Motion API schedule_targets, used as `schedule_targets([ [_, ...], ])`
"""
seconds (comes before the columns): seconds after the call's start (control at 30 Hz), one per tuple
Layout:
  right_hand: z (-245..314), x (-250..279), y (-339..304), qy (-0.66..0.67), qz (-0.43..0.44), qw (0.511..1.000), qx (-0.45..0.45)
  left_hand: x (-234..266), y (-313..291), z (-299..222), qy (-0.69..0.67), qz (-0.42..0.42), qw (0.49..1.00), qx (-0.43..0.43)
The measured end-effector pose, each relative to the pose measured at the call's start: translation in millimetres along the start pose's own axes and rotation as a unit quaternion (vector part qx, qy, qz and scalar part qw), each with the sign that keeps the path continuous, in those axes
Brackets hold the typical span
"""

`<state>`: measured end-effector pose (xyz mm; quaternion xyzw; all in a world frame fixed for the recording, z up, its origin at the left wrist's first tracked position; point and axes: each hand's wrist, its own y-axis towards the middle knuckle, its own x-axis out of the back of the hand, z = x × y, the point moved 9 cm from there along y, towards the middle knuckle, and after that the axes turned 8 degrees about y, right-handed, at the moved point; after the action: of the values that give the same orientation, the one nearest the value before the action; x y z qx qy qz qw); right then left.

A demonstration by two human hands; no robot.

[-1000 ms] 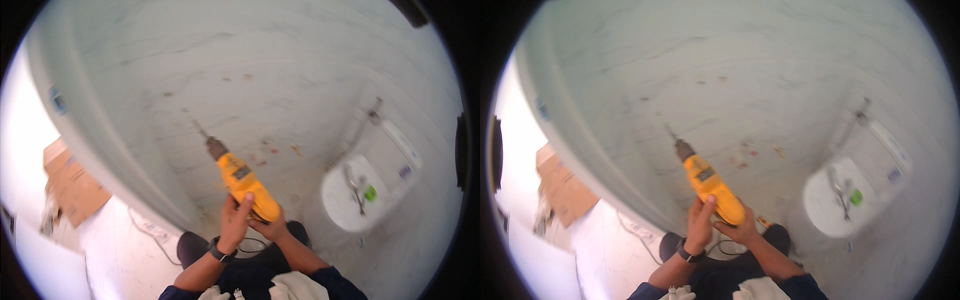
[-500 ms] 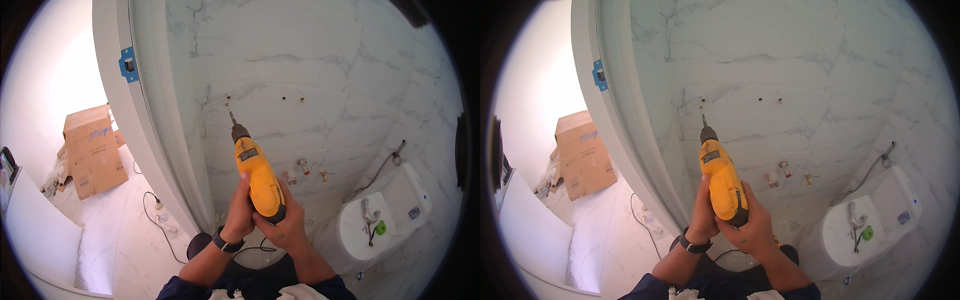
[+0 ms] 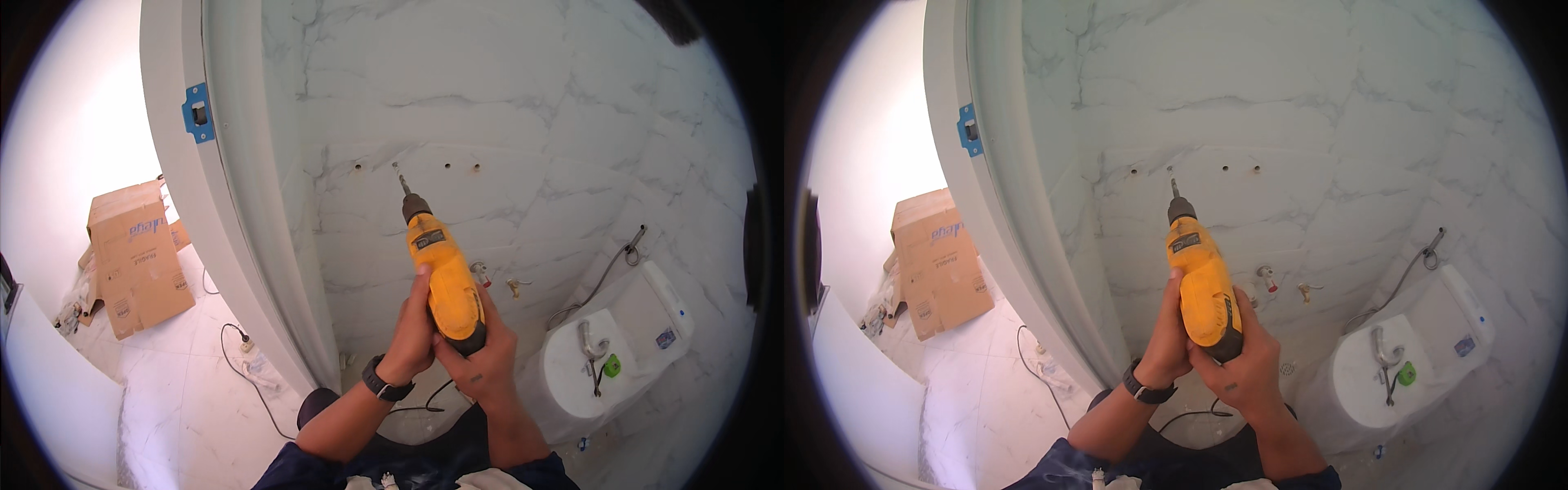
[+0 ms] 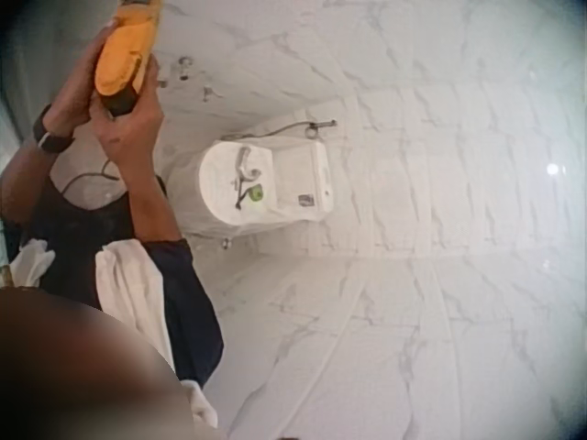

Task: The person hammers plastic wall anchors into pre-drilled holes in a marble-tiled wall, then uses a yellow power drill to create additional holes in the same wall.

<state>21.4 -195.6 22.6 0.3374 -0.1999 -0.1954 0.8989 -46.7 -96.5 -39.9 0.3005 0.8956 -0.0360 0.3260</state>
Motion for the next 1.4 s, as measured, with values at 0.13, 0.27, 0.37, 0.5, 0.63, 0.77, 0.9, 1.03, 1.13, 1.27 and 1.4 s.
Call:
schedule_targets([
  [0.13, -4, 0, -3, 0.001, 0.001, 1.0, -0.019, -2, -4, -4, -0.026, -0.003, 0.999, -0.02],
  [0.27, -5, 4, -9, 0.0, -0.001, 1.0, -0.018, -6, -9, 2, -0.018, -0.002, 1.0, -0.006],
  [0.37, -5, 4, -8, 0.0, -0.007, 1.0, -0.013, -6, -7, 2, -0.019, 0.008, 1.0, -0.006],
  [0.5, 1, 4, -5, -0.006, 0.001, 1.0, 0.0, -9, -4, -2, -0.026, 0.019, 0.999, -0.013],
  [0.63, 9, 4, -2, -0.02, 0.002, 1.0, 0.01, -7, -8, -7, -0.013, 0.011, 1.0, -0.008],
  [0.77, 21, 7, -2, -0.046, 0.007, 0.998, 0.029, -3, -16, -18, 0.021, 0.021, 0.995, -0.099],
  [0.9, 20, 14, 4, -0.046, 0.013, 0.999, 0.007, 2, -50, -58, 0.279, -0.149, 0.874, -0.37],
  [1.03, 23, 16, 8, -0.054, 0.049, 0.997, 0.021, -50, -84, -79, 0.428, -0.114, 0.738, -0.51],
  [1.13, 29, 16, 11, -0.085, 0.066, 0.993, 0.053, -80, -88, -92, 0.497, -0.104, 0.689, -0.516],
  [1.27, 25, 23, 15, -0.049, 0.054, 0.997, 0.0, -92, -74, -105, 0.49, -0.09, 0.715, -0.491],
  [1.4, 22, 23, 13, -0.096, 0.069, 0.993, -0.03, -90, -76, -107, 0.505, -0.103, 0.697, -0.498],
])
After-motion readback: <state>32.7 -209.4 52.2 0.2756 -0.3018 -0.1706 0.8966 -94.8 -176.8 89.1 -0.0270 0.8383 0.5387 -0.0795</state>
